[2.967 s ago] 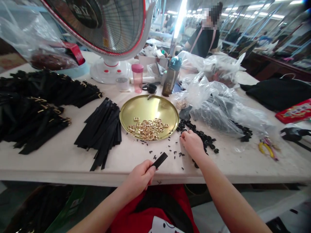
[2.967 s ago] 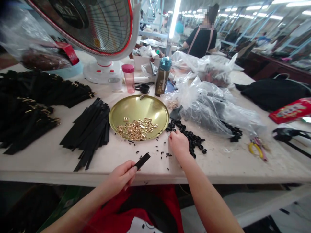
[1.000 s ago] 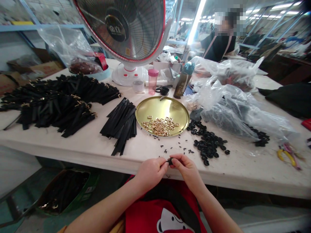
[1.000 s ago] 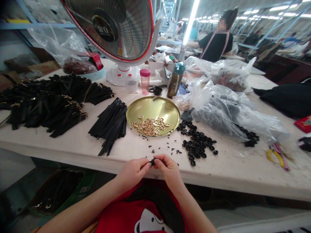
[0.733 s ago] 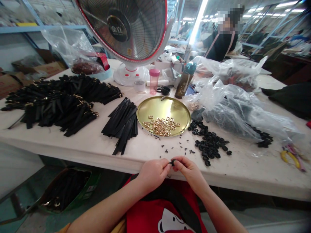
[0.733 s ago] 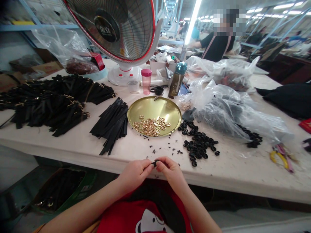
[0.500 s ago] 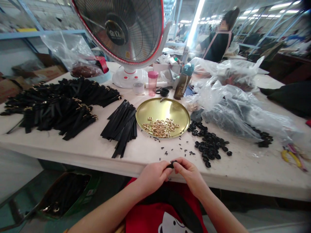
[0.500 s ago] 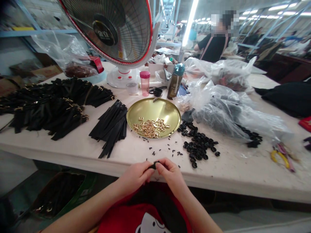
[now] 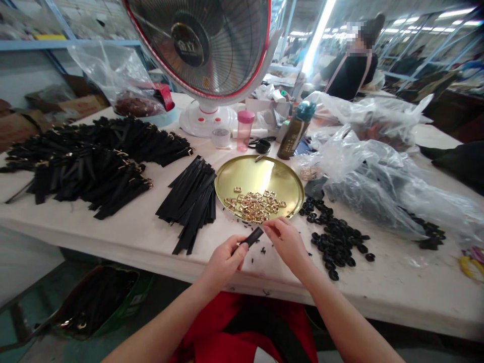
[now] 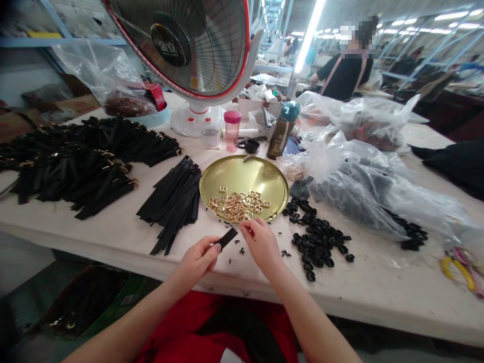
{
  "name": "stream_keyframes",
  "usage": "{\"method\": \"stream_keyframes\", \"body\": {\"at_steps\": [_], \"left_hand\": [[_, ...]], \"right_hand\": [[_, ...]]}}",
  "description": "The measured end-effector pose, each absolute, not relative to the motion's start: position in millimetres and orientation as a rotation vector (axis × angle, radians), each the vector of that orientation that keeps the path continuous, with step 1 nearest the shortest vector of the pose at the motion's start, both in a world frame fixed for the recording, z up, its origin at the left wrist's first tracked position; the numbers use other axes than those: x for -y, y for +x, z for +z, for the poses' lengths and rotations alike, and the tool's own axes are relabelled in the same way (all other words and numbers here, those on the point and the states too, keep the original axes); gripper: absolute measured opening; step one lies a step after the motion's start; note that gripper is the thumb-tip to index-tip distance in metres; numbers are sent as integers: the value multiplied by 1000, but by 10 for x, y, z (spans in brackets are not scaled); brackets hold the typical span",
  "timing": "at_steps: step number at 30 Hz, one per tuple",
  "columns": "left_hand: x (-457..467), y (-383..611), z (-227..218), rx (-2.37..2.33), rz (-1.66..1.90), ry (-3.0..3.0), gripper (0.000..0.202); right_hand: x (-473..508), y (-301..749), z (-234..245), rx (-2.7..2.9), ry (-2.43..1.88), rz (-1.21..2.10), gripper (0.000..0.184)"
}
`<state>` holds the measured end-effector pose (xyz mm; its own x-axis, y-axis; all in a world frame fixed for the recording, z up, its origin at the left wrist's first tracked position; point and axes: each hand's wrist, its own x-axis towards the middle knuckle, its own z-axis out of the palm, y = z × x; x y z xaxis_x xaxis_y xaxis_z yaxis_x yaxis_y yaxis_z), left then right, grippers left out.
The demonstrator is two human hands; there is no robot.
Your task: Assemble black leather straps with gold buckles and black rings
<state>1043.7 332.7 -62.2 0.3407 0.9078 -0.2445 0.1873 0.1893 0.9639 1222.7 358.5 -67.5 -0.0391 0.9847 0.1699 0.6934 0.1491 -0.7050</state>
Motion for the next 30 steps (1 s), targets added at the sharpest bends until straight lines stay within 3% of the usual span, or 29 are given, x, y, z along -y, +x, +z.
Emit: {"method": "stream_keyframes", "body": {"at_steps": [4, 7, 14, 17, 24, 30], "left_hand": [[-3401, 10377, -665, -1161, 750, 1200, 29], [-3414, 10340, -707, -1175, 746, 1165, 26], [-3364, 10528, -593, -1126, 784, 1161, 22], [-3264, 10648, -491, -1030, 738, 1148, 25], [-3004, 10660, -393, -989, 685, 1039, 23], [-2933, 10601, -312, -950, 523, 1111, 21]], "right_hand": [[-4035, 12171, -739, 2196, -1731, 301, 18], [-4097, 12201, -780, 2144, -1736, 373, 17], [-3460, 12236, -549, 1031, -1385, 1395, 22], [-3121, 12126, -489, 754, -1219, 1560, 25], [-2696, 12043, -551, 603, -1101, 1720, 23], [-2587, 12113, -487, 981, -1168, 1462, 33]]}}
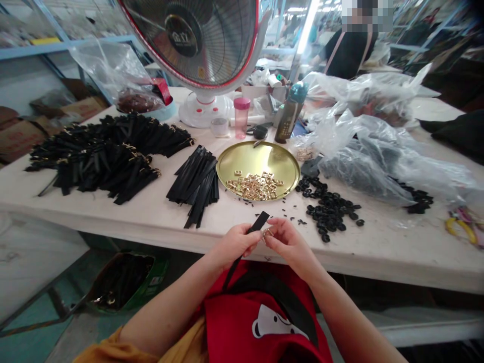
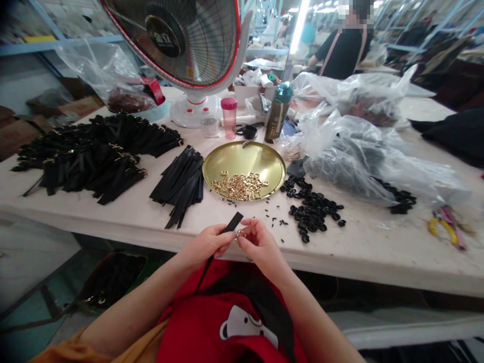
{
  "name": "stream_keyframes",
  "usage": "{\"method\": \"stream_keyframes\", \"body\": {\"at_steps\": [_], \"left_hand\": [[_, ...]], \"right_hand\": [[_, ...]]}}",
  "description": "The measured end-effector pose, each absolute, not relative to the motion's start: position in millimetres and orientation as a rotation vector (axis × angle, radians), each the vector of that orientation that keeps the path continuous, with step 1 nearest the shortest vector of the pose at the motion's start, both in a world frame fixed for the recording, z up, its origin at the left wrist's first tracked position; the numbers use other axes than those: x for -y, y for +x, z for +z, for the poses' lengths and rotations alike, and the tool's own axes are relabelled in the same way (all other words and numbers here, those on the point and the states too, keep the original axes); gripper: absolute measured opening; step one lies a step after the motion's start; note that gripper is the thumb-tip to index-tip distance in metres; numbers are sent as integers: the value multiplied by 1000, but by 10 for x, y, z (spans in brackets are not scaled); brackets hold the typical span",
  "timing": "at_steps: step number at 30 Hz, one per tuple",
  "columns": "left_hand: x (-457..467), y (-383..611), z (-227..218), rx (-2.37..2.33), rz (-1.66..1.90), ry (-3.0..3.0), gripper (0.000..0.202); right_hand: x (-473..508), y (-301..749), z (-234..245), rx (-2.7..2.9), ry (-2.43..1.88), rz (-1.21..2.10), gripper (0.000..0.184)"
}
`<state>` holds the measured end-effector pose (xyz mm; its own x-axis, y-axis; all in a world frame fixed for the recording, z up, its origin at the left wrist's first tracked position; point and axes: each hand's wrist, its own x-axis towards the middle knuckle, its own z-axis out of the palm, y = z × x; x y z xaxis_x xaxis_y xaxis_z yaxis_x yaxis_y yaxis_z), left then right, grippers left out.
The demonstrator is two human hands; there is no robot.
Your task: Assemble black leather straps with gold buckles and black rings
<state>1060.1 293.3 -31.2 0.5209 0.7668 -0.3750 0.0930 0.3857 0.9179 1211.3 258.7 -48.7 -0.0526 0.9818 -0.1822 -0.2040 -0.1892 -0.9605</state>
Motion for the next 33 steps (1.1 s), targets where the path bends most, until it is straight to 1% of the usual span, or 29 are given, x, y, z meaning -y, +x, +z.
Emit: {"method": "stream_keyframes", "body": {"at_steps": [2, 4, 8, 13, 21, 23, 27, 33], "left_hand": [[-2923, 10608, -280, -940, 491, 1122, 21], [-2914, 10618, -261, -921, 492, 1133, 24], [-2877, 10615, -316, -970, 519, 1243, 31], [-2812, 10558, -472, -1130, 502, 1635, 28], [-2864, 10563, -479, -1107, 288, 2169, 26], [-2866, 10603, -487, -1135, 315, 2139, 26], [-2852, 10646, -485, -1137, 372, 1893, 22], [-2824, 10590, -435, -1099, 368, 1775, 23]], "right_hand": [[-2558, 12145, -479, 1065, -1145, 1460, 34], [-2537, 12178, -490, 1037, -1125, 1520, 29], [-2543, 12212, -542, 652, -1082, 1557, 27], [-2616, 12177, -618, 300, -1018, 1529, 27], [-2556, 12039, -733, 166, -1027, 1671, 28], [-2527, 11989, -748, 212, -1044, 1632, 26], [-2524, 11959, -736, 342, -1122, 1441, 21], [-2562, 11966, -700, 275, -1159, 1384, 26]]}}
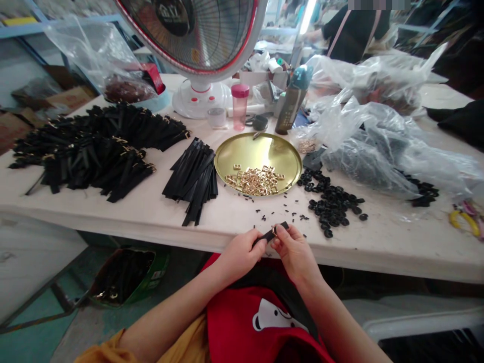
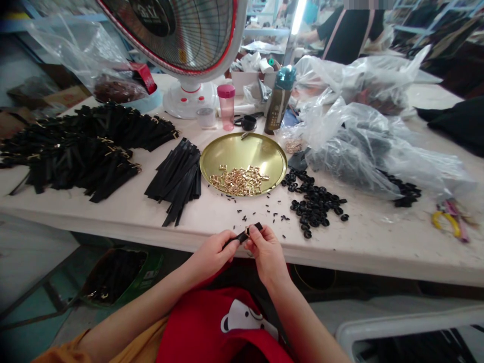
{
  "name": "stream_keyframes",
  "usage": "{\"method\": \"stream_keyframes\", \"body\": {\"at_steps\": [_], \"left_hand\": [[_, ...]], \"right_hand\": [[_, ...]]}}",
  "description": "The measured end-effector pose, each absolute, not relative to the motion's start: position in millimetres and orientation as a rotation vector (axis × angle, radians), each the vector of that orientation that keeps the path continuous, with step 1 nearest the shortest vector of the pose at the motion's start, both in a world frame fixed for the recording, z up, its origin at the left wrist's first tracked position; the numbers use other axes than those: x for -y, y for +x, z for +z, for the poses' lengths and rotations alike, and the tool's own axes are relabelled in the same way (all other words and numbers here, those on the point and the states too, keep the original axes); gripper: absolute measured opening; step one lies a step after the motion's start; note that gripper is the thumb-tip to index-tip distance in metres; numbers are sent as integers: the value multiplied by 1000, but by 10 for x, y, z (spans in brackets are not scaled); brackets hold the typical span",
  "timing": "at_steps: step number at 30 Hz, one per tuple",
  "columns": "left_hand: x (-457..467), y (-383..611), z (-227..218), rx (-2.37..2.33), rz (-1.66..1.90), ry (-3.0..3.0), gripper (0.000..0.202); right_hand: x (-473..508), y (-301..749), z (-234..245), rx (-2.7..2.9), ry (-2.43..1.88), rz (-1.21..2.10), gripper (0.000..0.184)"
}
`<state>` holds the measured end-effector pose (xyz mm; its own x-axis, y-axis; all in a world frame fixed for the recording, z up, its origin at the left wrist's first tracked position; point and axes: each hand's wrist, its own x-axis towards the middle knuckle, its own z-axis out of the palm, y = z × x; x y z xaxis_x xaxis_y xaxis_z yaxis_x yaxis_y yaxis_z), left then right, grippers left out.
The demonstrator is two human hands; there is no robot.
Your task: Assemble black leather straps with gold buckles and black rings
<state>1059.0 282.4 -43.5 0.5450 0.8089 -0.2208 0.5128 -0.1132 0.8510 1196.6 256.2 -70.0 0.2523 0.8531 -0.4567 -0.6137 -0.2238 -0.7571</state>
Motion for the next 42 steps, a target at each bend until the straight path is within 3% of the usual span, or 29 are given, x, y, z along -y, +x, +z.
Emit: {"method": "stream_keyframes", "body": {"at_steps": [14, 20, 26, 35, 37, 42], "left_hand": [[-2762, 10563, -634, -1011, 414, 1409, 21], [-2723, 10598, -607, -1081, 408, 1476, 25], [-2765, 10641, -546, -996, 375, 1476, 24], [-3024, 10859, -700, -1009, 429, 1440, 29], [-3062, 10897, -675, -985, 369, 1498, 29], [-3159, 10967, -675, -1060, 345, 1449, 28]], "right_hand": [[-2320, 11920, -795, 695, -1384, 1307, 26], [-2268, 11988, -766, 1285, -1556, 727, 10], [-2366, 12072, -761, 1023, -1536, 1158, 15], [-2488, 12474, -659, 1525, -1467, 988, 14], [-2601, 12739, -645, 1558, -1573, 870, 17], [-3144, 13408, -669, 1708, -2127, 196, 19]]}}
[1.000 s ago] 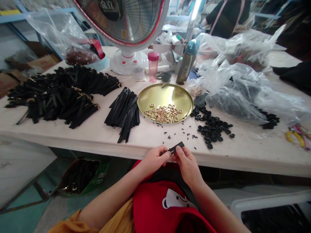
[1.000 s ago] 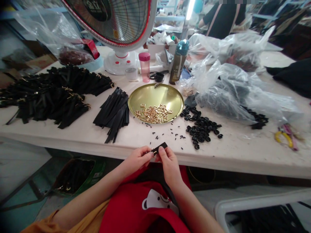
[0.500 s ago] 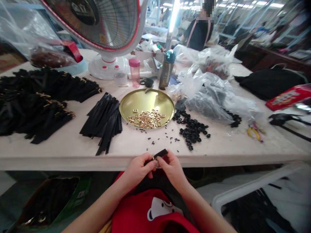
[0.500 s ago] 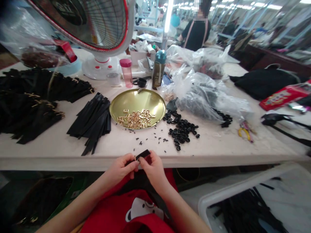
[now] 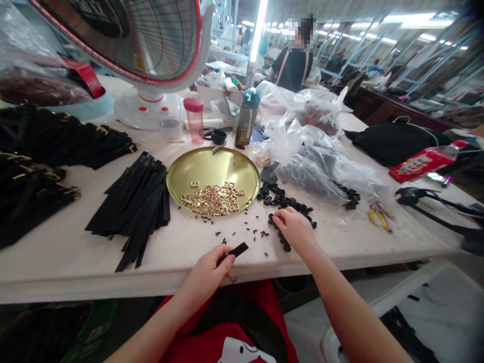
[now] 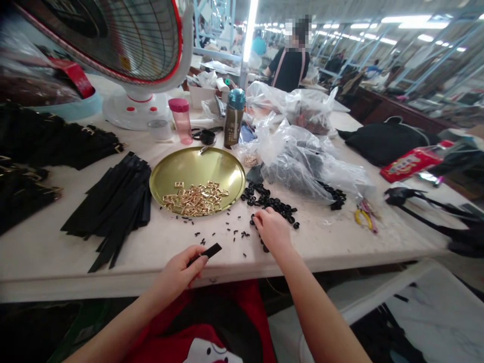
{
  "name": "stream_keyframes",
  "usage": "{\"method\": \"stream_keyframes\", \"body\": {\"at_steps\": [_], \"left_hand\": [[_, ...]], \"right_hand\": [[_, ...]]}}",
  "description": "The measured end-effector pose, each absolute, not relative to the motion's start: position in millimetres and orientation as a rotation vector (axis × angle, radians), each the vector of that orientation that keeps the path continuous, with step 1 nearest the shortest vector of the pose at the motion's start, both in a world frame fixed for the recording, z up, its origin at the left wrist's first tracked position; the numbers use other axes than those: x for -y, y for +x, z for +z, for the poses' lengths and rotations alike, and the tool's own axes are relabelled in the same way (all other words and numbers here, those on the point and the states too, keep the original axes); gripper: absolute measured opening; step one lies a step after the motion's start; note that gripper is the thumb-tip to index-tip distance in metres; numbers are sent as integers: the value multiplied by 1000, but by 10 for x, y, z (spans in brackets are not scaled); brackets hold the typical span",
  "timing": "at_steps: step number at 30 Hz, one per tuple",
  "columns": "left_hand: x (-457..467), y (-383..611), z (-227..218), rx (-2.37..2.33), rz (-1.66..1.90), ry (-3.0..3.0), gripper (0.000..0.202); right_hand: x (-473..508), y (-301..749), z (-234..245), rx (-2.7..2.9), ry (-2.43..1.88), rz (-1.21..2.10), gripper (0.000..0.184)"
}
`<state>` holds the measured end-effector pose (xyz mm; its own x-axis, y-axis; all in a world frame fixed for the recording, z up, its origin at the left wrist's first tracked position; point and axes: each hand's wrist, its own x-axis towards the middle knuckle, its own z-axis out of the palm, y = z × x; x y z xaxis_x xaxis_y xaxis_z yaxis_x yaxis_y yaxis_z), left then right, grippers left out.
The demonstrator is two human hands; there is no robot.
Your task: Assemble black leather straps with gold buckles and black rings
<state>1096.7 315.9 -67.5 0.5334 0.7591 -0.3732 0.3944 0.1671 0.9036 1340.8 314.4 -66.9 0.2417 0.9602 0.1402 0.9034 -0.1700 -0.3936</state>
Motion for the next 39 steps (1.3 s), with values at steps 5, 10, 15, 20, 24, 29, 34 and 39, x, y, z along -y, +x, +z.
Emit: {"method": "stream_keyframes", "body": {"at_steps": [5, 10, 15, 20, 24, 29, 34, 39], "left_hand": [[-3167, 10950, -690, -1075, 376, 1442, 26], [-3088, 10877, -624, -1079, 391, 1477, 25], [-2964, 10846, -531, -1056, 420, 1496, 25], [-2856, 10778, -488, -1078, 509, 1515, 25], [-2816, 10721, -462, -1095, 556, 1518, 25], [-2847, 10732, -353, -1138, 689, 1550, 24], [-2880, 10782, -312, -1178, 782, 1632, 24], [-2857, 10765, -407, -1237, 729, 1679, 23]], "right_hand": [[-3546, 13556, -739, 2050, -2469, 24, 15], [-3570, 13487, -763, 2094, -2422, 42, 14], [-3518, 13435, -790, 2050, -2367, 85, 19], [-3511, 13437, -783, 1961, -2309, 195, 17], [-3492, 13369, -664, 1887, -2202, 293, 8], [-3189, 12923, -435, 1594, -1781, 859, 20], [-2816, 12443, -366, 875, -1212, 1386, 28], [-2740, 12280, -548, 698, -1186, 1323, 27]]}}
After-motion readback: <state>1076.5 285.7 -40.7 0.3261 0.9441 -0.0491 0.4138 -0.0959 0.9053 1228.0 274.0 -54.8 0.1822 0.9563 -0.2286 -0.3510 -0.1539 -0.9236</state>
